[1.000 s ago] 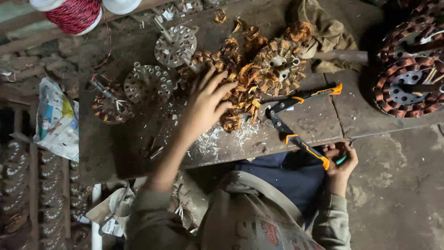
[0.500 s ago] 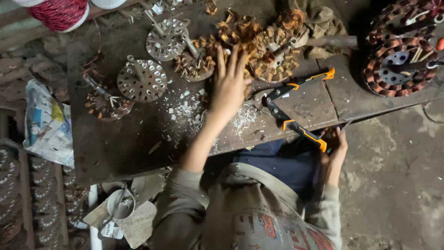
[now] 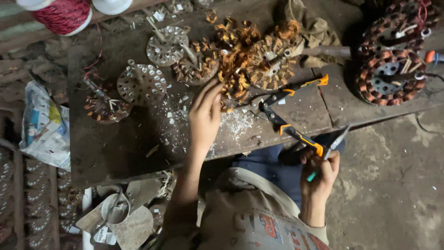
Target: The person uses pliers and a screwdriver to remove copper windings from a circular stator core. They repeatedly pry and pull the copper coils out of the slots, placing the removed copper onto a growing pile on the table.
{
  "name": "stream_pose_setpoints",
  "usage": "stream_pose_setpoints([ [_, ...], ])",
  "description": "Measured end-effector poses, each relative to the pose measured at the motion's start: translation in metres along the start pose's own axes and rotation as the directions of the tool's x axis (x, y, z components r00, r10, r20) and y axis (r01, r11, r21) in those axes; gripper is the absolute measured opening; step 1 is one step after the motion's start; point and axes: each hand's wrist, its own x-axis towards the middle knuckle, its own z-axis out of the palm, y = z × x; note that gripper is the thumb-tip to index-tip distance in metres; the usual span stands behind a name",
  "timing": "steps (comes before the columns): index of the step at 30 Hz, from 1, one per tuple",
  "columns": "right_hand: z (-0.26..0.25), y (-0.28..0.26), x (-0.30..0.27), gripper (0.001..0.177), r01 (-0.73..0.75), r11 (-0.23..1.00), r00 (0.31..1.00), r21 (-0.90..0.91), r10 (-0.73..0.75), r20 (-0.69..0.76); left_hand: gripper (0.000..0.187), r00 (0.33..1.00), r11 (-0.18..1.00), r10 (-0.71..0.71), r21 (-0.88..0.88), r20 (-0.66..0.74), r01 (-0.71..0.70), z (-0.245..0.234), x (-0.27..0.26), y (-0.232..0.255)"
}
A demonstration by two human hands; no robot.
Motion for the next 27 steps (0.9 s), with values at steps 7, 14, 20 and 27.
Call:
stream_pose_setpoints([
  [7, 0.013, -0.001, 0.01, 0.027, 0.074, 0.913, 0.978, -0.402, -0.145, -0.15, 0.021, 0.919, 0.978, -0.095, 0.135, -0.382, 0.157, -0.106, -0.045, -0.027],
  [14, 0.023, -0.028, 0.022, 0.035, 0.251, 0.786, 0.944, -0.565, -0.328, -0.037, 0.024, 0.78, 0.933, -0.066, 0.238, -0.622, 0.269, -0.139, -0.057, -0.076],
  [20, -0.035, -0.051, 0.085, 0.006, 0.24, 0.704, 0.954, -0.668, -0.298, 0.029, 0.066, 0.938, 0.873, -0.05, 0.442, -0.342, 0.208, -0.201, -0.046, -0.096],
  [27, -0.12, -0.034, 0.131, 0.019, 0.286, 0.618, 0.958, -0.732, -0.21, 0.197, 0.047, 0.979, 0.606, 0.174, 0.795, -0.106, -0.022, -0.221, -0.017, -0.109],
])
